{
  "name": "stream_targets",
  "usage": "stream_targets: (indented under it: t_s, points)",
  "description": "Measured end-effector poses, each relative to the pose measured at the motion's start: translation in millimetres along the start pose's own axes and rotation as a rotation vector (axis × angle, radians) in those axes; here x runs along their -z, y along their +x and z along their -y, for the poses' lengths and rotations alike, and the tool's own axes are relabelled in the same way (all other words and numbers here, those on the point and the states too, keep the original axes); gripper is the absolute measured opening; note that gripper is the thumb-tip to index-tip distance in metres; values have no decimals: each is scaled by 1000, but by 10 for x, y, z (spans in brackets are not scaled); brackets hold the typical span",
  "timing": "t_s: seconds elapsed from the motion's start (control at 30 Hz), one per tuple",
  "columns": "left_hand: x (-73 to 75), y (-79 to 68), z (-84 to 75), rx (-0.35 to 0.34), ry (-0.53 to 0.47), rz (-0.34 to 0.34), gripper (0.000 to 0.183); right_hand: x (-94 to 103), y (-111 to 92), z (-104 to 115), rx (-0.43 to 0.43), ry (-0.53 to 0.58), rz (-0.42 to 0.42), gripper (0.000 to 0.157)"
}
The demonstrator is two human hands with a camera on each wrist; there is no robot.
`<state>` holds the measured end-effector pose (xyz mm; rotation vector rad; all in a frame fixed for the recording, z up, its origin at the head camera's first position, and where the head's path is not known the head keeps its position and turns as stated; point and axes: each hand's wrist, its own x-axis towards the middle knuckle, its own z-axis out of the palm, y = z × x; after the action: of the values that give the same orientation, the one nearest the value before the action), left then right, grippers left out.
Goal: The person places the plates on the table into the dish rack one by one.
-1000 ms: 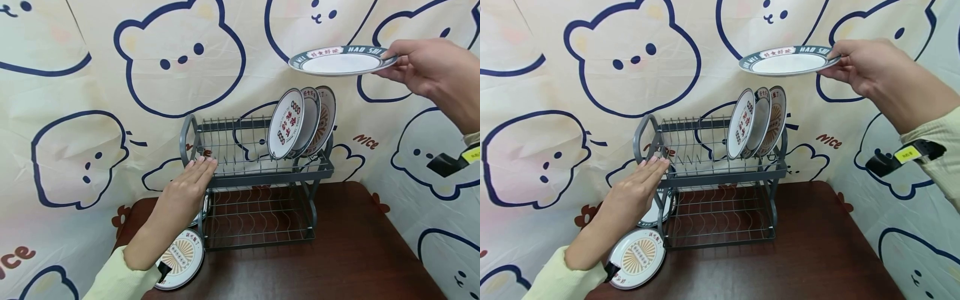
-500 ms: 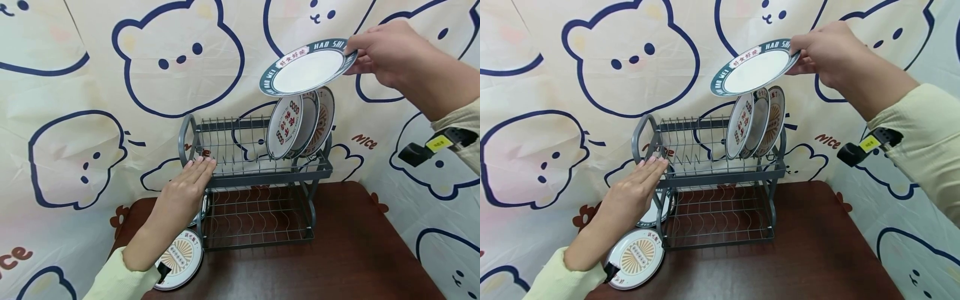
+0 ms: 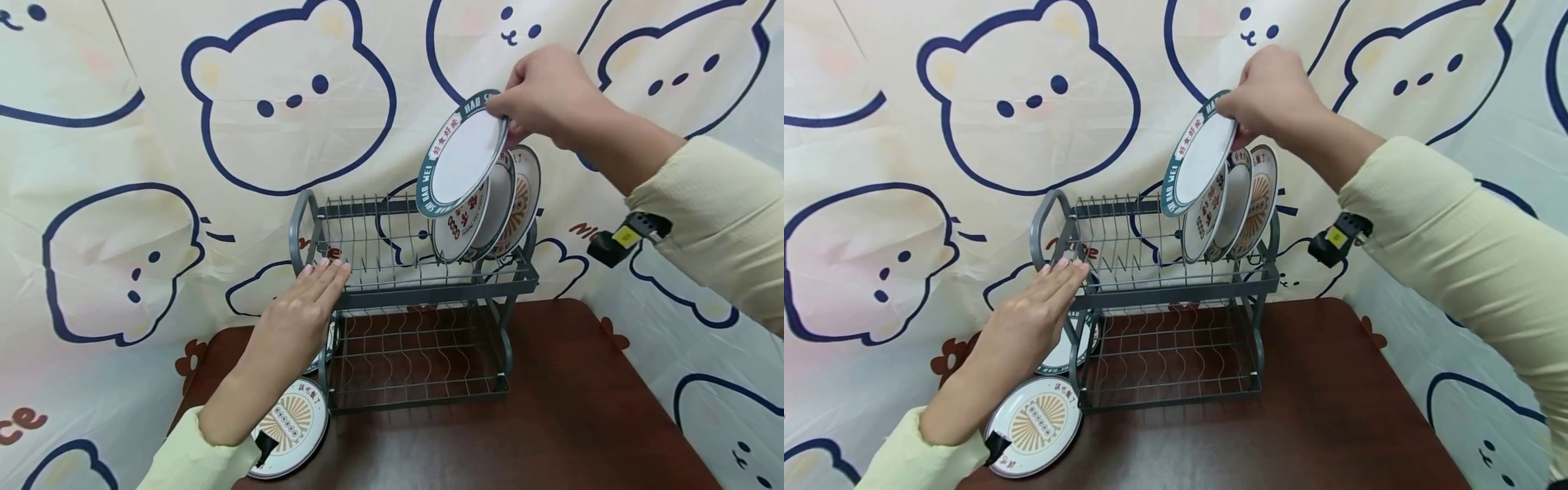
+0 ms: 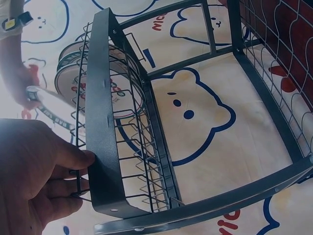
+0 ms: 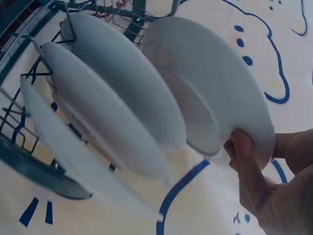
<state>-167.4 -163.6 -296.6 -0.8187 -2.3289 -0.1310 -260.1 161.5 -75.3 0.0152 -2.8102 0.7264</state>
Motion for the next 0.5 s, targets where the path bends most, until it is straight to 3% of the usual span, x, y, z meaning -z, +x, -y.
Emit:
stream_targets:
  t_s: [0.27,0.5]
  points:
    - [2,21,-13,-9,3,-14,56,-197,-15,183,73,-105,53,31]
    - [6,14,-19,-10,8,-4,59,-383,-16,247,173,-232,37,24]
